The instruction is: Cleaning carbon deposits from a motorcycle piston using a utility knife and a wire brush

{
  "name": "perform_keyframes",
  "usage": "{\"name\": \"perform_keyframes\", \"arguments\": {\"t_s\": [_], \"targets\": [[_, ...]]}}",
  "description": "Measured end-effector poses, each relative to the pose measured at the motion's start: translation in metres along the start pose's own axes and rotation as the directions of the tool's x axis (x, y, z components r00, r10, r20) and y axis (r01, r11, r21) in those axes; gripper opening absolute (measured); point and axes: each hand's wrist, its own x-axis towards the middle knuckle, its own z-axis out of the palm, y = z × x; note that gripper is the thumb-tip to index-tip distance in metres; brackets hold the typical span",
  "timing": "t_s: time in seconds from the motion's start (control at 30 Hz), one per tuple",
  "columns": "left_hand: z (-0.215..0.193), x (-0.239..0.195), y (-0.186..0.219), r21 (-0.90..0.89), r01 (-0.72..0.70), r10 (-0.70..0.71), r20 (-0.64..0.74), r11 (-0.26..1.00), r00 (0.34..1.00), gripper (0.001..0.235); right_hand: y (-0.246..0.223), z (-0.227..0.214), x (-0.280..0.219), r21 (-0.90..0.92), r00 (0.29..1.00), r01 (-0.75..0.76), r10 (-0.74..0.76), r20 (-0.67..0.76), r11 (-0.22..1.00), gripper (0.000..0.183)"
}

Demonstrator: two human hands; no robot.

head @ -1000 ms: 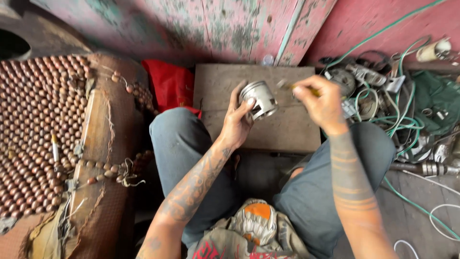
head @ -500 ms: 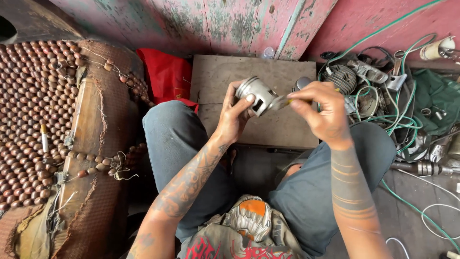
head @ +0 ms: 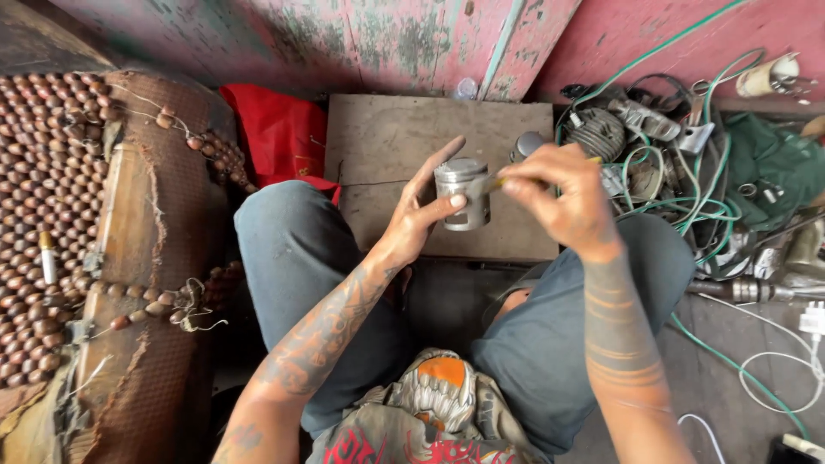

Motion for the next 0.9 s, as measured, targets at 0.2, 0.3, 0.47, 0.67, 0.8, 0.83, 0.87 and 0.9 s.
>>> {"name": "perform_keyframes", "arguments": {"t_s": [0.2, 0.3, 0.47, 0.67, 0.8, 0.83, 0.87, 0.9], "targets": [[-0.004, 0.004, -0.017, 0.146, 0.016, 0.000, -0.108, 0.989, 0.994, 0.095, 0.002, -0.006, 0.003, -0.131, 0.999, 0.028, -0.023, 0.037, 0.991, 0.005], [-0.003, 0.004, -0.022, 0.076, -0.005, 0.011, -0.068, 0.997, 0.998, 0.082, 0.004, -0.002, 0.000, -0.116, 1.000, 0.012, -0.013, -0.009, 0.993, 0.007], [0.000, 0.006, -0.024, 0.011, -0.033, 0.034, -0.088, 0.999, 0.996, 0.081, 0.006, -0.001, 0.001, -0.152, 0.999, 0.026, -0.029, -0.019, 0.988, 0.007], [-0.004, 0.006, -0.035, -0.081, -0.013, 0.009, -0.056, 0.997, 0.998, 0.076, 0.010, 0.005, -0.003, -0.150, 0.998, 0.034, -0.042, -0.053, 0.988, 0.007], [-0.002, 0.001, -0.034, -0.130, 0.009, -0.013, -0.031, 0.991, 0.999, 0.069, 0.024, -0.001, -0.004, -0.147, 0.998, 0.029, -0.036, -0.049, 0.989, 0.008], [-0.003, 0.000, -0.033, -0.130, 0.006, -0.010, -0.029, 0.991, 1.000, 0.069, 0.016, 0.002, -0.003, -0.149, 0.998, 0.031, -0.039, -0.049, 0.988, 0.008], [-0.003, -0.002, -0.032, -0.114, 0.023, -0.025, -0.019, 0.993, 1.000, 0.065, 0.008, 0.005, -0.002, -0.145, 0.998, 0.044, -0.051, -0.047, 0.988, 0.008], [-0.003, -0.002, -0.032, -0.098, 0.034, -0.035, -0.008, 0.995, 0.999, 0.062, 0.000, 0.007, -0.001, -0.144, 0.997, 0.060, -0.067, -0.043, 0.988, 0.008]]}}
